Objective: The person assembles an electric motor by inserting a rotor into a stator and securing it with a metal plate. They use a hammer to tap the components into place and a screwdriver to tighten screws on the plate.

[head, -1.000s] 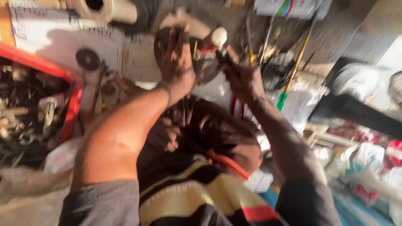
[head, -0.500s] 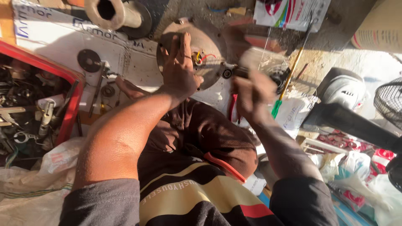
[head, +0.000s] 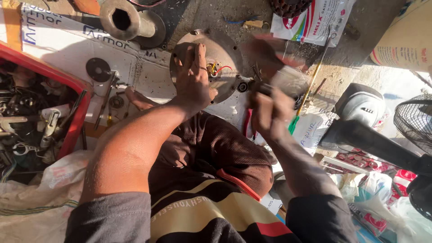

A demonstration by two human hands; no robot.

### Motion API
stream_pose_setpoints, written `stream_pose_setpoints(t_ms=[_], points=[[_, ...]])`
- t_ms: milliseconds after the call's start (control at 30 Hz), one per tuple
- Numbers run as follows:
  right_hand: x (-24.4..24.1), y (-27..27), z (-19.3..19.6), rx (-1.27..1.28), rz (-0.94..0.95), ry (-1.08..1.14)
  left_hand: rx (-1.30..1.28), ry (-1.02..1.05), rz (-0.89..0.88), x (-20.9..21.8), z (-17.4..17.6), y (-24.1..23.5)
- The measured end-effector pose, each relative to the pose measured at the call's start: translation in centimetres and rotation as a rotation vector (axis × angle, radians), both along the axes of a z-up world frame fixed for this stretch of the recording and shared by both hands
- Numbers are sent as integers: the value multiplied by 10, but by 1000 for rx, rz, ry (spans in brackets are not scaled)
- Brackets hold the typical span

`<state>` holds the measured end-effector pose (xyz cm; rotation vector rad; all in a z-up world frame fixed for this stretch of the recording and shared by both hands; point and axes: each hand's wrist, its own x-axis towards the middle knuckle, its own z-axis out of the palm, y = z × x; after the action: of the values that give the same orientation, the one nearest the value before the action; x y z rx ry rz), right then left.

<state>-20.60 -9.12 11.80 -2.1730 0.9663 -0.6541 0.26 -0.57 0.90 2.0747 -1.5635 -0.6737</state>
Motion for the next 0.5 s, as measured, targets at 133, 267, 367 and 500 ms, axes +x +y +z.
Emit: stream_pose_setpoints(t_ms=[133,267,367,500], points=[[35,-21,-23,427,158,488,108,115,92,5,18,-16],[15,-33,42,514,10,-73,239,78,63,-8,25,-13],[-1,-7,67,586,-23,-570,220,50,49,-17,18,11],[27,1,5,473,-53,108,157,32,93,-11,6,-10]])
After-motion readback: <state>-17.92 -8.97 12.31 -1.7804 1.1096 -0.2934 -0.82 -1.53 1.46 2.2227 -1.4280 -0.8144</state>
